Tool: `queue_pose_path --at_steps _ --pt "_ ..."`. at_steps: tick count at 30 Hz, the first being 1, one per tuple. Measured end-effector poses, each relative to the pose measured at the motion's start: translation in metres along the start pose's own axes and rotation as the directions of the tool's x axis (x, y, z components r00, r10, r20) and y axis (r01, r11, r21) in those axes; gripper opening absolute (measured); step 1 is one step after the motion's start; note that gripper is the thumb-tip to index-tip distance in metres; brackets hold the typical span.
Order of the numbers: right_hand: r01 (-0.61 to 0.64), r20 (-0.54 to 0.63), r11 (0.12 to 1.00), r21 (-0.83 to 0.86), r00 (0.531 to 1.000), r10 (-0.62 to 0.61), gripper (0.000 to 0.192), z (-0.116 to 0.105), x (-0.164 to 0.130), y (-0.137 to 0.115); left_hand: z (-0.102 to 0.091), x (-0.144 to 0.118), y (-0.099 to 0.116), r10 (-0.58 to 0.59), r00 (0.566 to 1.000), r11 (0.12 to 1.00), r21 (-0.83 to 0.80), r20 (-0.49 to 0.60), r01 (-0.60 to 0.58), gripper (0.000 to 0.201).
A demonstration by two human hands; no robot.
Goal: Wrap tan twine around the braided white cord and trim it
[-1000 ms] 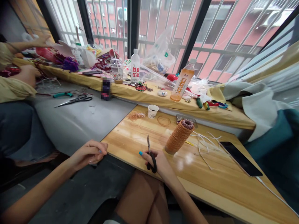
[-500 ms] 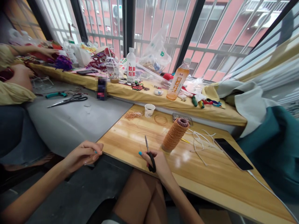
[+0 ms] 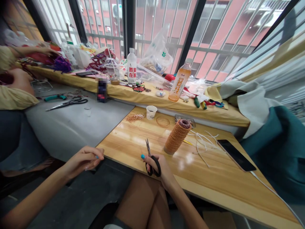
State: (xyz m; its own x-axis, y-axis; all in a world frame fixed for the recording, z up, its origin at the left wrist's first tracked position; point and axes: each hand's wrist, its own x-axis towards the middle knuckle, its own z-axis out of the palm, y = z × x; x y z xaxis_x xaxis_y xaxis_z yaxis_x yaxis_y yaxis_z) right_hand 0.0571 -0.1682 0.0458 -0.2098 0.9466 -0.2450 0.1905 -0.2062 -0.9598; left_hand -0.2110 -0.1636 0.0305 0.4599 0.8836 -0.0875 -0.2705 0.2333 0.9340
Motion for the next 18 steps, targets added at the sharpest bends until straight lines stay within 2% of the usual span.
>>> queue_pose_path --at_steps 5,11,15,18 --pt "0.06 0.007 0.997 -0.049 0.998 -0.06 0.041 0.0 0.0 0.002 -0.001 0.0 -0.001 -0.01 1.0 1.0 0.012 -0.012 0.01 0.014" --pt "0.02 -0.069 0.997 -0.072 0.997 -0.025 0.04 0.002 0.0 0.0 -0.002 -0.002 0.003 -0.003 0.999 0.997 0.078 -0.049 0.007 0.014" --pt "0.029 -0.096 0.986 -0.162 0.994 -0.045 0.041 -0.002 0.002 0.006 0.013 0.021 0.036 0.063 0.997 0.946 0.322 -0.04 -0.047 0.021" --pt "0.057 -0.083 0.98 -0.19 0.994 -0.074 0.042 -0.007 0.003 0.014 0.038 0.067 0.069 0.181 0.982 0.796 0.577 0.058 -0.18 0.029"
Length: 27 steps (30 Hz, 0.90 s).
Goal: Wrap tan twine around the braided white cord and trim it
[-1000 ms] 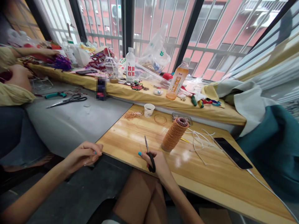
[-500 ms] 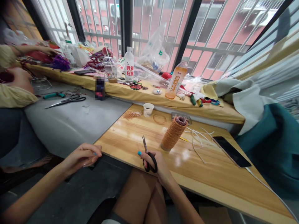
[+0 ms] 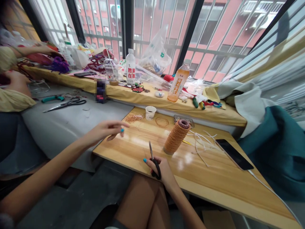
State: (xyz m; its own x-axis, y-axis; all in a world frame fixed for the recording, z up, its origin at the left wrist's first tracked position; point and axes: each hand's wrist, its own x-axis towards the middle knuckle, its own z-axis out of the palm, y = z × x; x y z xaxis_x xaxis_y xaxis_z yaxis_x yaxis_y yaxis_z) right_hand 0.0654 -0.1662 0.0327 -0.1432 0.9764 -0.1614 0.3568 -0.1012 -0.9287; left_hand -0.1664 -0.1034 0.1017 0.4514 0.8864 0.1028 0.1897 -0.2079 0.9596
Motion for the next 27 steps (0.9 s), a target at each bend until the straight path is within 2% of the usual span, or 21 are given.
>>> queue_pose_path --at_steps 2,3,5,8,10,14,16,18,20,22,24,25,26,27 --pt "0.018 0.023 1.0 -0.003 1.0 -0.018 0.04 -0.001 -0.001 0.005 0.011 0.047 0.015 0.106 0.994 0.97 0.221 -0.014 -0.1 0.029" --pt "0.023 0.034 1.0 -0.002 0.999 -0.023 0.038 -0.002 -0.002 0.007 0.018 0.071 0.02 0.17 0.985 0.93 0.337 -0.031 -0.15 0.028" --pt "0.022 0.047 1.0 0.002 0.999 -0.022 0.035 -0.001 -0.003 0.009 0.037 0.117 0.022 0.269 0.963 0.803 0.548 0.017 -0.234 0.025" --pt "0.011 0.031 1.0 0.002 0.999 -0.011 0.032 0.0 -0.006 0.011 0.066 0.172 0.011 0.231 0.971 0.584 0.79 0.056 -0.185 0.024" --pt "0.01 0.008 1.0 -0.007 1.0 -0.01 0.033 0.002 -0.007 0.01 0.082 0.196 0.001 0.157 0.987 0.49 0.865 0.035 -0.109 0.026" --pt "0.007 -0.025 1.0 -0.001 1.0 -0.007 0.038 0.003 -0.009 0.007 0.095 0.219 -0.012 0.126 0.992 0.466 0.881 0.021 -0.078 0.027" --pt "0.023 -0.05 1.0 0.02 0.999 -0.022 0.041 0.003 -0.01 0.007 0.095 0.22 -0.013 0.133 0.991 0.456 0.888 0.004 -0.065 0.028" --pt "0.067 -0.072 0.997 0.037 0.995 -0.064 0.045 0.0 -0.011 0.01 0.092 0.209 -0.014 0.183 0.983 0.435 0.897 -0.004 -0.077 0.03" --pt "0.136 -0.086 0.99 0.039 0.988 -0.132 0.05 -0.003 -0.011 0.016 0.084 0.187 -0.019 0.293 0.956 0.387 0.912 0.021 -0.138 0.032" --pt "0.212 -0.115 0.977 0.016 0.971 -0.209 0.056 -0.006 -0.011 0.025 0.069 0.154 -0.029 0.406 0.912 0.31 0.929 0.064 -0.203 0.033" --pt "0.275 -0.152 0.961 -0.012 0.95 -0.274 0.062 -0.009 -0.01 0.034 0.04 0.118 -0.045 0.419 0.906 0.259 0.95 0.054 -0.177 0.033" --pt "0.291 -0.152 0.956 -0.026 0.944 -0.291 0.065 -0.009 -0.01 0.037 0.02 0.1 -0.053 0.403 0.915 0.248 0.962 0.008 -0.118 0.032" --pt "0.296 -0.138 0.954 -0.041 0.944 -0.299 0.067 -0.01 -0.01 0.039 -0.004 0.083 -0.062 0.387 0.915 0.258 0.966 -0.117 0.014 0.031" --pt "0.295 -0.116 0.954 -0.058 0.947 -0.3 0.068 -0.01 -0.011 0.041 -0.031 0.067 -0.07 0.367 0.886 0.287 0.94 -0.284 0.182 0.03"
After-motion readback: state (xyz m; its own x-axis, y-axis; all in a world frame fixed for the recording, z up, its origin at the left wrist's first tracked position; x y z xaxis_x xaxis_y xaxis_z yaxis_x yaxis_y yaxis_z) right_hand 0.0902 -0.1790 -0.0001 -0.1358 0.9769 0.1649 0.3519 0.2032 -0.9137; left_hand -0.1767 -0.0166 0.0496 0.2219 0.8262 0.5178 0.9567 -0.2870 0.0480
